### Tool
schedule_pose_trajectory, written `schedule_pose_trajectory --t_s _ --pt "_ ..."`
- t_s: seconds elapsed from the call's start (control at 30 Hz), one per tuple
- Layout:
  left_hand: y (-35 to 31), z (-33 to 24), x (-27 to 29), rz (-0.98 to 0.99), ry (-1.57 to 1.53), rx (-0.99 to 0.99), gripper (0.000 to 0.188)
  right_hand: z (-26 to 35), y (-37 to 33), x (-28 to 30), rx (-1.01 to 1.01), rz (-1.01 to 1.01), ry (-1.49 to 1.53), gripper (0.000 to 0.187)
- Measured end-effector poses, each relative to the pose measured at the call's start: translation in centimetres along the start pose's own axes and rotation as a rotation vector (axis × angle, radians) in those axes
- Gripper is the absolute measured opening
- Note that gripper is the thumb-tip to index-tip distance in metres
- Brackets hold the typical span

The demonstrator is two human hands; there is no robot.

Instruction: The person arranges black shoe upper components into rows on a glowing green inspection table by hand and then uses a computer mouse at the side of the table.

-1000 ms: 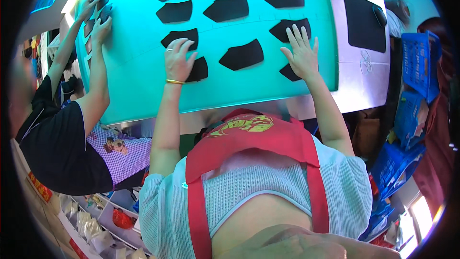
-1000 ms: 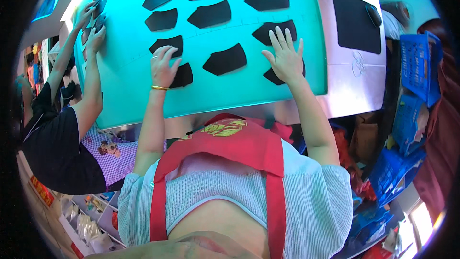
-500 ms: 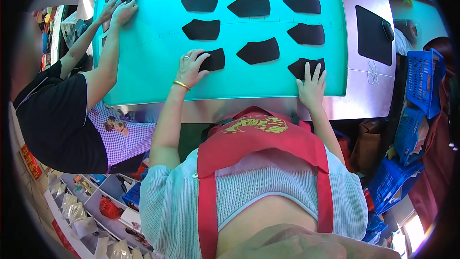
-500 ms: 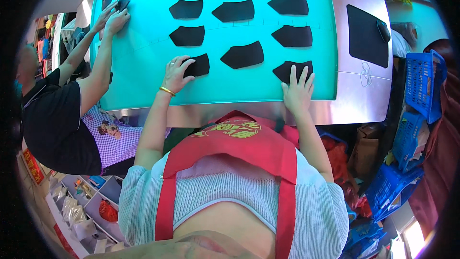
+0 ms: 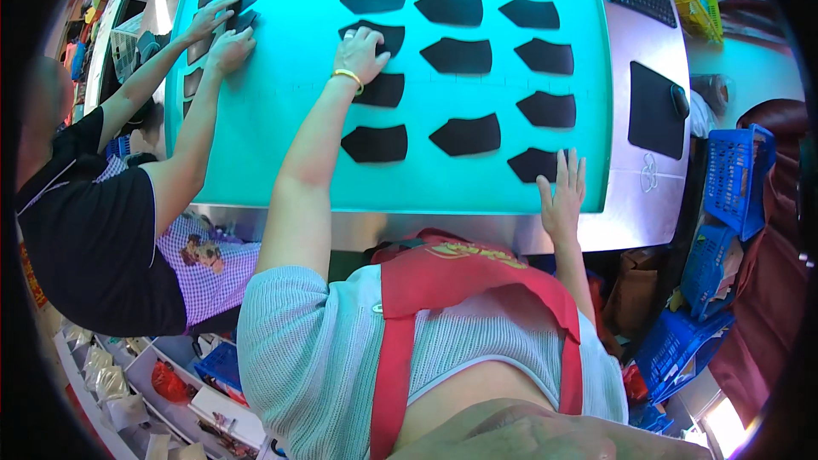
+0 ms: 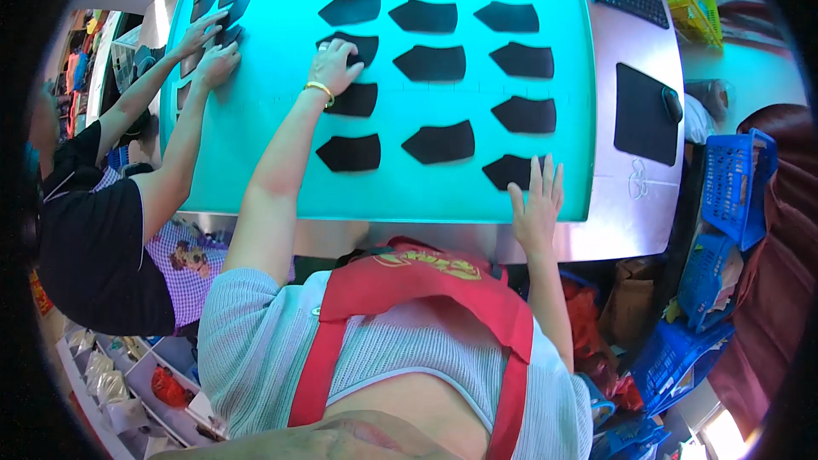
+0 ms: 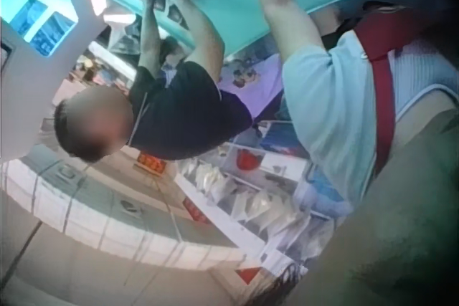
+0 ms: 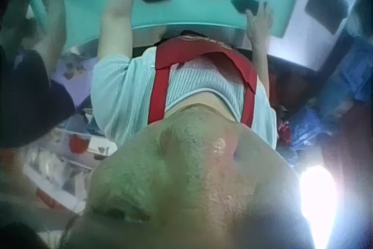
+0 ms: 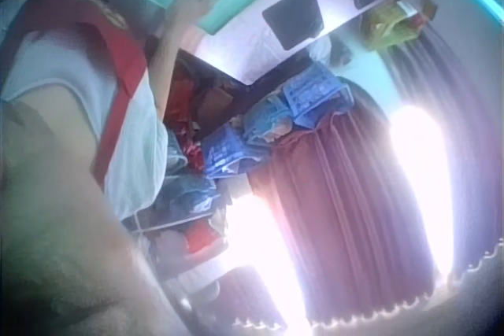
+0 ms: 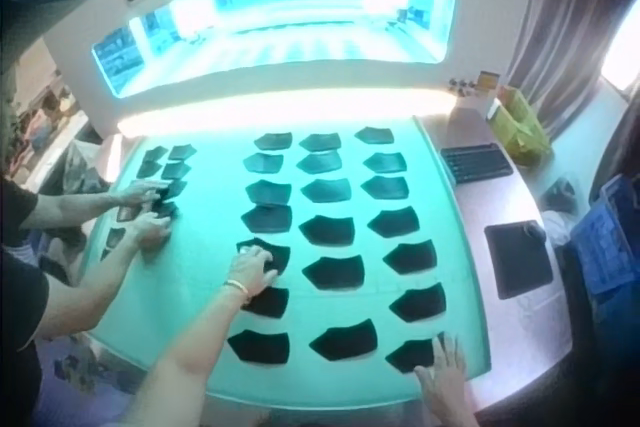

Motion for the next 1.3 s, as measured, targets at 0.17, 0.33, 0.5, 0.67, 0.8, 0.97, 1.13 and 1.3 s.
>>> schedule_pose_trajectory --t_s 0.17,0.33,0.5,0.67,0.8,0.97,1.13,1.3 --pt "3.2 -0.1 0.3 0.096 0.038 0.038 0.029 -0.5 -1.0 0.7 -0.047 -0.006 0.051 0.061" --pt "8.7 1.3 0.7 -0.198 0.01 -0.028 0.024 1.0 0.1 0.5 0.018 0.016 0.178 0.055" --pt "8.6 1.0 -2.4 0.043 0.047 0.093 0.028 1.0 0.0 1.6 0.031 0.02 0.209 0.053" --pt "7.5 1.9 -1.2 -0.024 0.028 0.021 0.034 -1.3 2.4 3.8 0.092 0.013 0.199 0.051" --pt "3.2 0.9 2.6 -0.31 -0.196 0.101 0.028 -6.0 5.5 9.2 0.137 -0.094 0.165 0.048" --pt "-9.7 -5.0 4.8 -0.3 -0.245 0.223 0.03 -15.0 9.3 19.7 0.199 -0.264 0.085 0.041" --pt "-25.6 -14.0 6.5 -0.336 0.026 0.636 0.036 -25.0 14.7 27.6 0.283 -0.422 0.012 0.044" --pt "-32.8 -24.7 3.6 -0.253 0.173 1.105 0.047 -31.6 22.1 27.2 0.302 -0.433 0.031 0.065"
Point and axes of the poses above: each hand's wrist, its own y-axis towards the middle knuckle, its own x-axis out of the back of the hand, z = x × y, the point moved 8 cm from there along y, towards the middle knuckle, and after that the axes turned 15 degrees about y, right-handed, at the moved point
